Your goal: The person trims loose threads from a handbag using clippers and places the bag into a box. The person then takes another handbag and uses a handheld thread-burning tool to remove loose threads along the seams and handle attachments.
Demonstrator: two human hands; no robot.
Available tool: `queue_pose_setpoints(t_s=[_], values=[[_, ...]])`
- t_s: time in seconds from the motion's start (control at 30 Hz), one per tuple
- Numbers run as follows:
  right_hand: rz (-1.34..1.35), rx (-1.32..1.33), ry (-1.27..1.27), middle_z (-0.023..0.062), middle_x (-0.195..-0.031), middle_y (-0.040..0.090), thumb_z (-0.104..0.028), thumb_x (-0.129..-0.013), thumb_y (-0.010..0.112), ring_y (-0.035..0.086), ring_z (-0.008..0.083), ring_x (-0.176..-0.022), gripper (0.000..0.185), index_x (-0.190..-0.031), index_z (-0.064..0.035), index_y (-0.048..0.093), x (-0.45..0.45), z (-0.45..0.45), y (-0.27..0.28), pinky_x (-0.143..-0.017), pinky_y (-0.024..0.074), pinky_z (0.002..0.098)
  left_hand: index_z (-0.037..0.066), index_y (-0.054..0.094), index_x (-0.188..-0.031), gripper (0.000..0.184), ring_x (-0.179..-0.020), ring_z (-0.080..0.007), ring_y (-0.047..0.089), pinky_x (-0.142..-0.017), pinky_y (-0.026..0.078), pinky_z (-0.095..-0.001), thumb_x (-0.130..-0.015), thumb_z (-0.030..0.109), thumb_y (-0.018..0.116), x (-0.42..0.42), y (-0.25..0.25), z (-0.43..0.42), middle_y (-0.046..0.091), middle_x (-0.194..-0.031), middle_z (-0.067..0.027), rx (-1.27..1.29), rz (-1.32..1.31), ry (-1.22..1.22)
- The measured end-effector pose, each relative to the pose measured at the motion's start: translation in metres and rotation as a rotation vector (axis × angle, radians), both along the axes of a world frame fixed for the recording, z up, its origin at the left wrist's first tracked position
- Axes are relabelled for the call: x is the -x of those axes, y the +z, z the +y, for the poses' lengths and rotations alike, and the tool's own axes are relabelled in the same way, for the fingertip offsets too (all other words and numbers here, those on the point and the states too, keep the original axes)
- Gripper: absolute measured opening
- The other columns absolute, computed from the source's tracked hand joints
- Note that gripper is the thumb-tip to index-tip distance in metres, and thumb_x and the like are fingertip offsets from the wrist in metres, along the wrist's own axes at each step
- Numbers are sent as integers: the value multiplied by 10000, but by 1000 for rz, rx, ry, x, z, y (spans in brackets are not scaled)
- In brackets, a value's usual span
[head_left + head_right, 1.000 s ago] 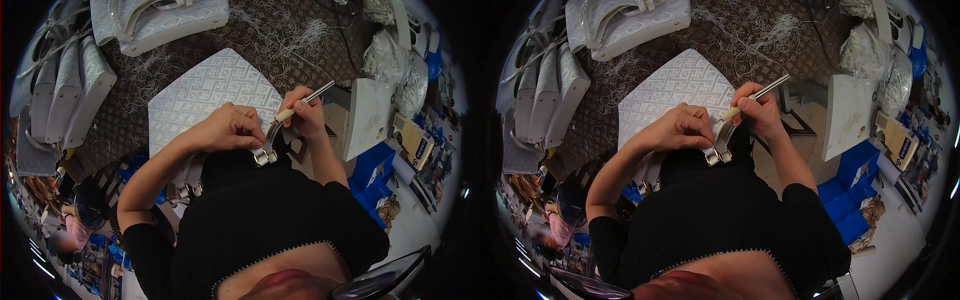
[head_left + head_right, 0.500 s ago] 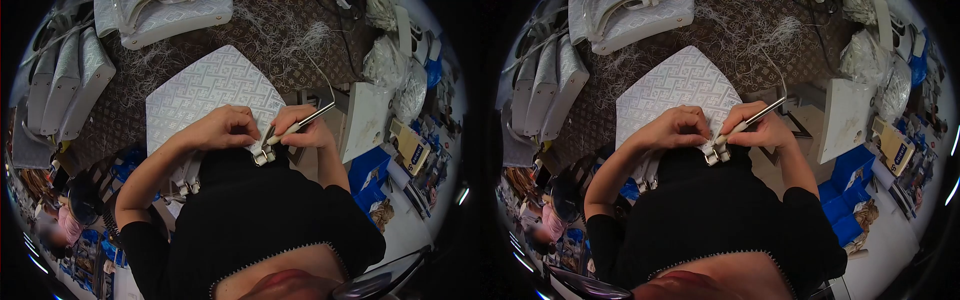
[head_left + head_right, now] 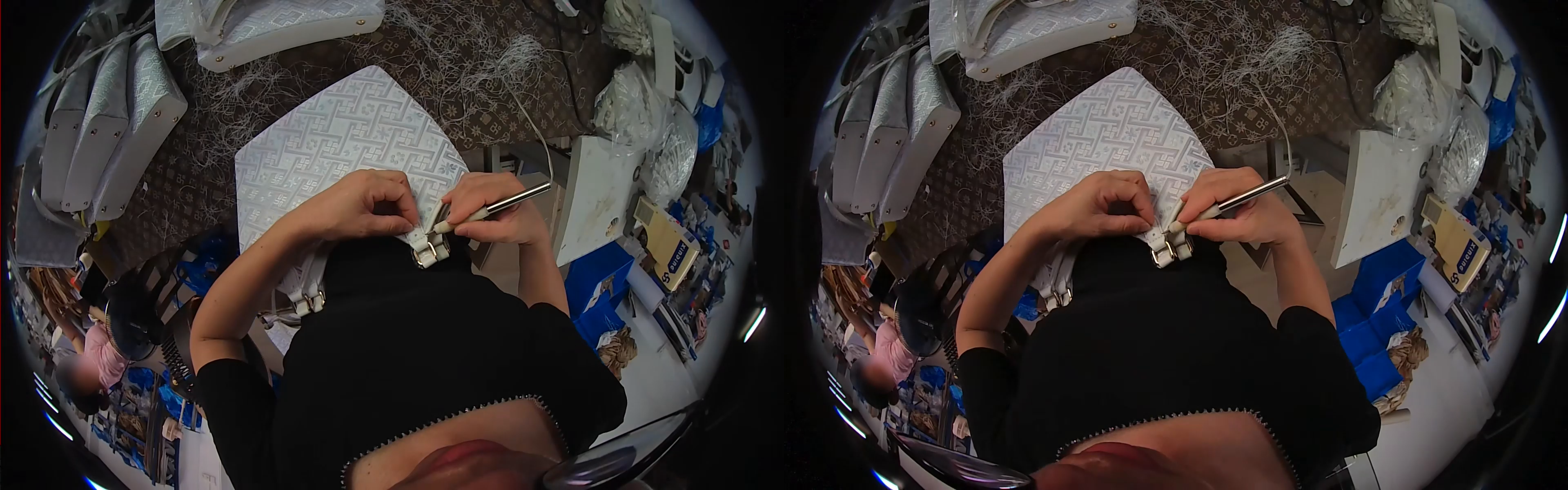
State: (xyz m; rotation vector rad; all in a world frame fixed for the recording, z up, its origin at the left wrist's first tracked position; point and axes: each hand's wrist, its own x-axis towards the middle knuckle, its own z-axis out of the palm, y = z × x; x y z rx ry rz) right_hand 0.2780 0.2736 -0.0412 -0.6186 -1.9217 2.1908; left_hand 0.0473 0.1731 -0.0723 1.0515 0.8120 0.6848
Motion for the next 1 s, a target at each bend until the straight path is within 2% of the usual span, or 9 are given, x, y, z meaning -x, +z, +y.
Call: queue_pose_setpoints(t_s=[0.2,0.33,0.4,1.0], values=[[-6,-4,-1,40,-784,699,-43,-667,740,645,179,-758,130,-796,-57,726,0,-1,0,-787,508,318,32,663,-828,70,-785,-145,596,-715,486,-273,-792,86,689,-1,-1,-1,587,-827,-37,-4,-11,13],[-2,2,4,37,-787,699,-46,-670,739,644,177,-764,133,-802,-60,727,0,-1,0,-783,505,314,32,660,-827,71,-780,-145,596,-709,483,-273,-791,86,689,-1,-2,-2,587,-823,-39,-12,-2,9],[2,-39,25,55,-770,694,-30,-665,751,651,193,-730,147,-803,-49,703,0,-1,0,-805,519,379,30,657,-825,74,-778,-147,596,-705,482,-274,-790,88,689,-1,-3,-2,587,-820,-42,-26,-1,11],[-41,-17,-3,61,-755,691,-18,-654,738,647,188,-718,140,-787,-45,705,-2,-3,-1,-814,527,385,29,666,-856,93,-781,-151,596,-707,480,-280,-797,98,687,-1,-3,-4,591,-831,-46,-8,8,3]])
